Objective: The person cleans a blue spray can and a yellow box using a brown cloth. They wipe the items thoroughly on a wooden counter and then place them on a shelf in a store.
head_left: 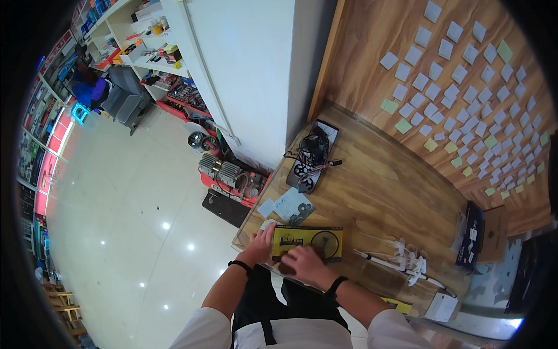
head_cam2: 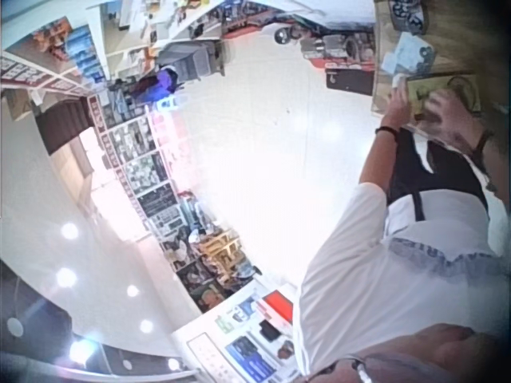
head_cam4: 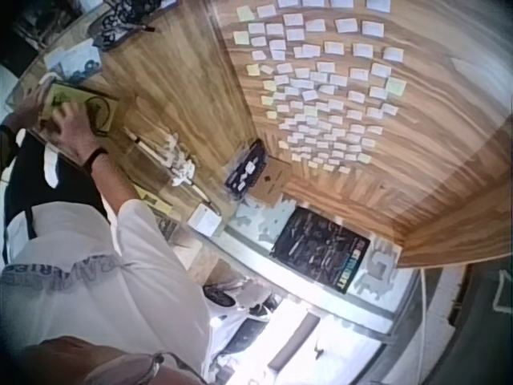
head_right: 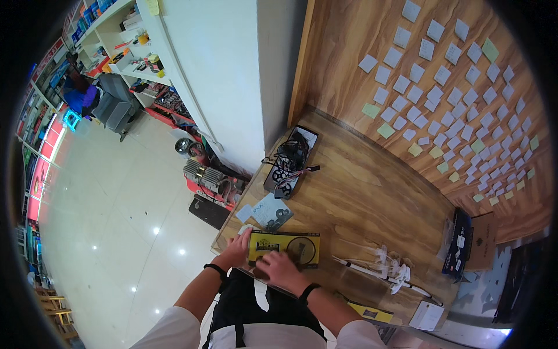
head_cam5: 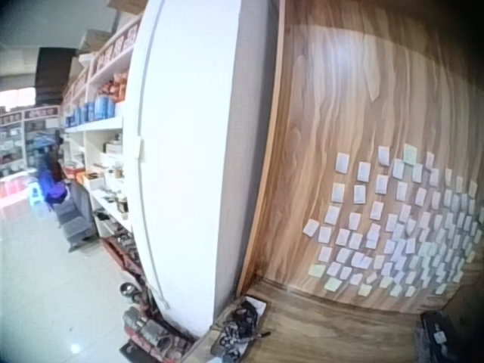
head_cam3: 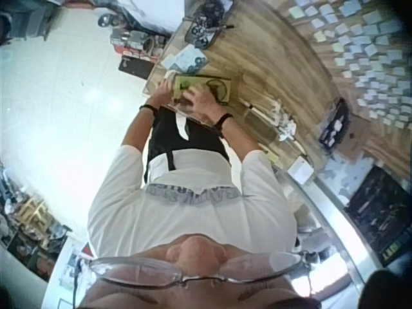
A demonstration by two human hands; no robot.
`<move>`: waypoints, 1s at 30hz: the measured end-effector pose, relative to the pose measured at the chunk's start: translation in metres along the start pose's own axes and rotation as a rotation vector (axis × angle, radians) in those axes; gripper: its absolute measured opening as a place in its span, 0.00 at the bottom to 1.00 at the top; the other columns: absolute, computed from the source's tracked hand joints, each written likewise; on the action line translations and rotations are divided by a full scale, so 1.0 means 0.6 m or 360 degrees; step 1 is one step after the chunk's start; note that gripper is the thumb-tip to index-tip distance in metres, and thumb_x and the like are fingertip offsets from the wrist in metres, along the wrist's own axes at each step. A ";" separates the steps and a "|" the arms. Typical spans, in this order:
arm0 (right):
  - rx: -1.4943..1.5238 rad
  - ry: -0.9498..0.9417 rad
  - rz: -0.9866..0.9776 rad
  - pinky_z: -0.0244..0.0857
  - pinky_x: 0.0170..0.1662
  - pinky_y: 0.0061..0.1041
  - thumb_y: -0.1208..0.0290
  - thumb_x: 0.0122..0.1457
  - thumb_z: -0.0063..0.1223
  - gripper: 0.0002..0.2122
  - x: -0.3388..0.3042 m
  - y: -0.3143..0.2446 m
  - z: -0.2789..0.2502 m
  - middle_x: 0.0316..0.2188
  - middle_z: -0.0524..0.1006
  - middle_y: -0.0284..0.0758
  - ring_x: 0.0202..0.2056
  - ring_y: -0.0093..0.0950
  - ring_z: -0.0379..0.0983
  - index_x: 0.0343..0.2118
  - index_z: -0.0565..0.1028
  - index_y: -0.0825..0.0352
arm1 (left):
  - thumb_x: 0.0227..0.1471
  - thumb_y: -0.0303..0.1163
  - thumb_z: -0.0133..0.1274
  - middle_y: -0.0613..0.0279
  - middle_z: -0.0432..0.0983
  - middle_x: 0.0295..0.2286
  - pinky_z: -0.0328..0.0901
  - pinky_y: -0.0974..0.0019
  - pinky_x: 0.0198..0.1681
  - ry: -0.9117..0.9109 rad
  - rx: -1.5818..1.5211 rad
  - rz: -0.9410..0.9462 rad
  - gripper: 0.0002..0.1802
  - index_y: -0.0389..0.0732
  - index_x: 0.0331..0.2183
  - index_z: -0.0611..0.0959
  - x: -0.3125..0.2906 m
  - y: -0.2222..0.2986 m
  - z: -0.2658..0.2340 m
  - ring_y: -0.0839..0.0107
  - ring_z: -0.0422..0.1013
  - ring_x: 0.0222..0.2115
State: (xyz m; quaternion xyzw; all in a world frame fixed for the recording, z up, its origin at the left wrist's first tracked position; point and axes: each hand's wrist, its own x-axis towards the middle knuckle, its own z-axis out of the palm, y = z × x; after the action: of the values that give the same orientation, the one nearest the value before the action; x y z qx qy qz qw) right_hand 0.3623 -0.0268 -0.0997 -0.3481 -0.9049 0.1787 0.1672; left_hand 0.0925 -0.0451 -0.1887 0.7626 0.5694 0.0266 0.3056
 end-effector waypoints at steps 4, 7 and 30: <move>-0.0203 0.0130 0.0224 0.68 0.50 0.51 0.54 0.47 0.75 0.30 0.051 0.087 -0.011 0.47 0.76 0.37 0.52 0.44 0.73 0.55 0.80 0.54 | 0.19 0.47 0.85 0.45 0.54 0.75 0.60 0.34 0.64 0.0019 -0.0003 0.0042 0.94 0.36 0.78 0.43 0.010 0.019 -0.007 0.41 0.62 0.68; -0.0310 0.0113 0.0355 0.67 0.50 0.52 0.54 0.46 0.75 0.31 0.043 0.072 0.013 0.48 0.75 0.37 0.52 0.44 0.72 0.56 0.81 0.53 | 0.19 0.48 0.85 0.45 0.53 0.75 0.60 0.35 0.65 -0.0054 0.0036 -0.0014 0.94 0.36 0.78 0.43 0.015 0.016 -0.009 0.42 0.62 0.68; -0.0185 0.0085 0.0483 0.72 0.55 0.51 0.54 0.50 0.77 0.31 -0.102 0.093 -0.093 0.51 0.77 0.42 0.53 0.47 0.75 0.57 0.81 0.55 | 0.22 0.62 0.83 0.45 0.53 0.76 0.47 0.25 0.74 0.0376 0.0543 0.0540 0.87 0.38 0.77 0.57 0.027 0.151 0.000 0.43 0.48 0.77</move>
State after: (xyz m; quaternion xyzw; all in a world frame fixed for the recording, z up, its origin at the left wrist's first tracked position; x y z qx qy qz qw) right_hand 0.4608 -0.0184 -0.0861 -0.4944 -0.8460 0.1399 0.1420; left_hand 0.1750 -0.0457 -0.1486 0.8792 0.4615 0.0699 0.0954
